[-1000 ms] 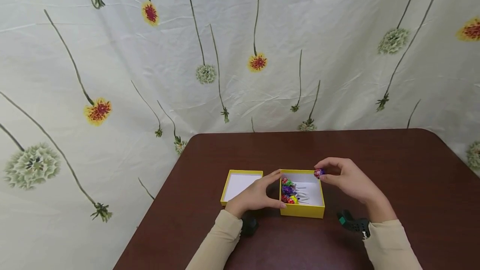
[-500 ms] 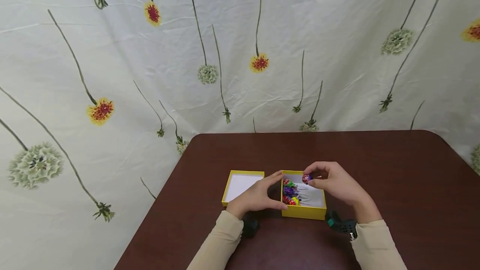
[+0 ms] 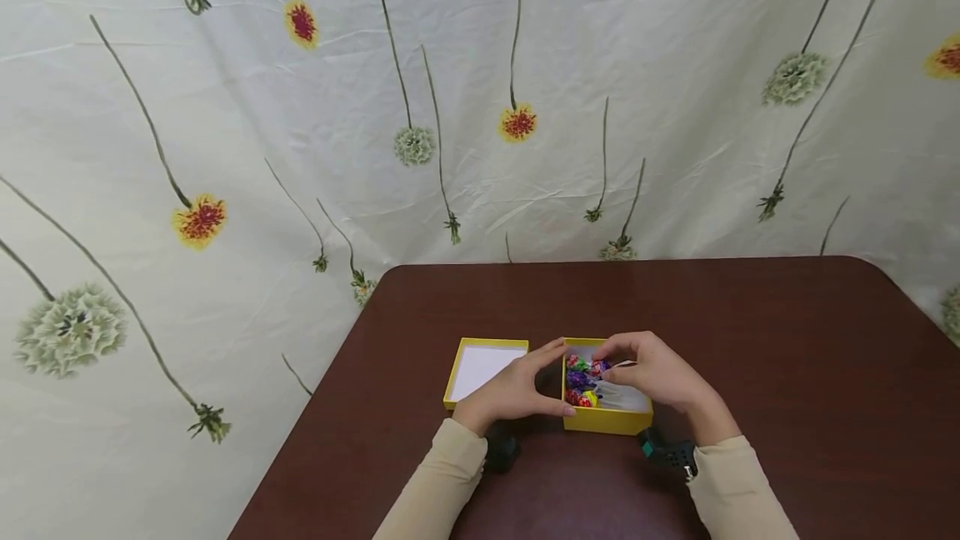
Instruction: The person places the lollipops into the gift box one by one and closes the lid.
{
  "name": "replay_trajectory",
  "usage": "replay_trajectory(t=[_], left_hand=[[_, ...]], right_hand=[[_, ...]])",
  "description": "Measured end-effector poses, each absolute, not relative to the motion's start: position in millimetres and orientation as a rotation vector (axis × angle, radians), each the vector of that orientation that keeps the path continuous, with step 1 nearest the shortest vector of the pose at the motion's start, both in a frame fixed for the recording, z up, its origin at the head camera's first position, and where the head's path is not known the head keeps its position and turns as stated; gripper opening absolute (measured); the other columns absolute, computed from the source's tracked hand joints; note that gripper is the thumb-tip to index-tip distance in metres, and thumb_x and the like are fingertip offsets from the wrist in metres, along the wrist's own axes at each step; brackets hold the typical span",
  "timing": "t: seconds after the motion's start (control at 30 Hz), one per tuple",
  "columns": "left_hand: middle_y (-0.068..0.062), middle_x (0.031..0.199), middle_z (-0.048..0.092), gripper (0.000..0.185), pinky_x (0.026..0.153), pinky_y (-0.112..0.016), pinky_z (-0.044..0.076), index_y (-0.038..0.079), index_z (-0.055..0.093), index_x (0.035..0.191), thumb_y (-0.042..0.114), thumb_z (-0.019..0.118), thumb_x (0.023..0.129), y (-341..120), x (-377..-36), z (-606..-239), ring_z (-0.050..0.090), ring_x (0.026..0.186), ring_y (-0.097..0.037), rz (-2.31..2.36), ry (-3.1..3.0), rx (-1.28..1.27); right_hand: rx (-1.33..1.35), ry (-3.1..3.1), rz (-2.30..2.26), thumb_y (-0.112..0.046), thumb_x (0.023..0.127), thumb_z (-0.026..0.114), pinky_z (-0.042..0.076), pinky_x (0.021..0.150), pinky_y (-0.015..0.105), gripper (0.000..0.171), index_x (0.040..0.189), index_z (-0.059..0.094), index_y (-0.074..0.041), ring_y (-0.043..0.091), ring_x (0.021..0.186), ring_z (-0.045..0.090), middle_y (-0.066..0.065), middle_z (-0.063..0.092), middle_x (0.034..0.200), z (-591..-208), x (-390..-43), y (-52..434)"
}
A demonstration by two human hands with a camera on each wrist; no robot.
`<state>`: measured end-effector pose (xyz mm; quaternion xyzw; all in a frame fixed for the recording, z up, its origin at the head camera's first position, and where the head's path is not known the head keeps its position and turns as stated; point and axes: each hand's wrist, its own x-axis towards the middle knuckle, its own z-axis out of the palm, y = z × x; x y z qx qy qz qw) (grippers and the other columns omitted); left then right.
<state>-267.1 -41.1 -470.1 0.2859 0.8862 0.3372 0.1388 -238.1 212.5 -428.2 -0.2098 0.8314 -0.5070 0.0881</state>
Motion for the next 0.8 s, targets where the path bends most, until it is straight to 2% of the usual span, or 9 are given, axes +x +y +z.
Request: replay_trajectory(t=[0.57, 0.8], left_hand=[[0.014, 0.166, 0.021, 0.092, 0.12, -0.048, 0.033, 0.028, 0.031, 0.158, 0.05, 0.079, 0.083, -42.0, -266.2, -468.6, 0.027, 0.153, -0.02, 0.995, 2.536, 0.843], [0.011, 0.167, 0.021, 0.092, 0.12, -0.05, 0.032, 0.03, 0.031, 0.158, 0.051, 0.078, 0.083, -41.3, -265.5, -468.5, 0.026, 0.153, -0.021, 0.992, 2.545, 0.836]], right_hand=[[-0.646, 2.43, -1.432, -0.006, 0.094, 0.067, 0.057, 0.077, 0.024, 0.023, 0.115, 0.069, 0.005, 0.024, 0.093, 0.066, 0.016, 0.071, 0.108, -441.5, -244.0, 201.0], [-0.647, 2.427, -1.435, -0.005, 0.094, 0.066, 0.058, 0.076, 0.028, 0.024, 0.115, 0.069, 0.006, 0.021, 0.09, 0.066, 0.015, 0.072, 0.107, -443.1, -243.6, 197.3]])
